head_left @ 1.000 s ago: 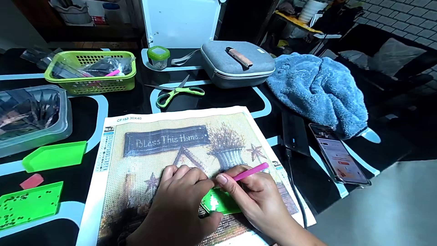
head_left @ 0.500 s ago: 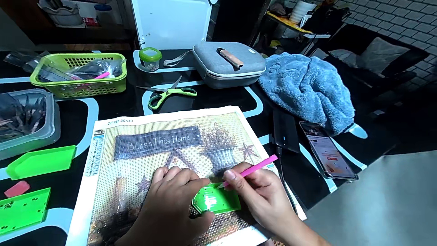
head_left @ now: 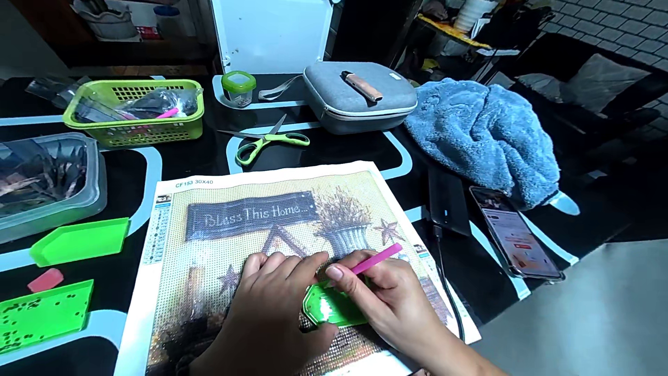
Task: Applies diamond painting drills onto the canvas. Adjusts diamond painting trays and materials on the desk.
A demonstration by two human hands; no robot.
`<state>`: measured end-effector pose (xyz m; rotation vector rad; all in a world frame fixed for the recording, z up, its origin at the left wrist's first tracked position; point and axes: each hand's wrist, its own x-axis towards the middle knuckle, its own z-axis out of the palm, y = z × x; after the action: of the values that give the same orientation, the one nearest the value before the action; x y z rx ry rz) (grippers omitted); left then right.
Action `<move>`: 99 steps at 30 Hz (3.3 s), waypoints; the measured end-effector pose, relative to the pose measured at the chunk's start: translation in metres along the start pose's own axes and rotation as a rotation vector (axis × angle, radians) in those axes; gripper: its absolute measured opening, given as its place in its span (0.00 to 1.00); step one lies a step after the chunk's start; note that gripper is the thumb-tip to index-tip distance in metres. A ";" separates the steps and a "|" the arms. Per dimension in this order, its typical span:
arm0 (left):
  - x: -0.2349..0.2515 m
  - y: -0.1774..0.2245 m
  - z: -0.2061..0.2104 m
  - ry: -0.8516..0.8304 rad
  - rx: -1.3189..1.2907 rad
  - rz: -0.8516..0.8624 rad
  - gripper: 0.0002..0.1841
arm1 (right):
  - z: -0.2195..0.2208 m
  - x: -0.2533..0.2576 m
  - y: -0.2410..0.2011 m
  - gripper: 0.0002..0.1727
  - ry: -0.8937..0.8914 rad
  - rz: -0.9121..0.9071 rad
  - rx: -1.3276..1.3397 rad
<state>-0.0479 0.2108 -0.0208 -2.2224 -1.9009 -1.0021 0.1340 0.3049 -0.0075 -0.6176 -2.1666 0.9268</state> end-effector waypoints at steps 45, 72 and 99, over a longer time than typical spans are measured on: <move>0.003 0.001 -0.006 -0.121 -0.051 -0.047 0.40 | -0.046 -0.011 0.009 0.15 0.212 0.406 0.394; 0.008 0.004 -0.026 -0.290 -0.166 -0.088 0.25 | -0.049 -0.036 0.025 0.14 0.283 0.191 0.013; 0.005 -0.020 -0.013 -0.080 0.077 -0.140 0.27 | -0.053 -0.035 0.027 0.14 0.375 0.290 0.372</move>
<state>-0.0714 0.2144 -0.0156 -2.1435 -2.1166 -0.8523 0.2006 0.3225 -0.0150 -0.8529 -1.5487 1.2191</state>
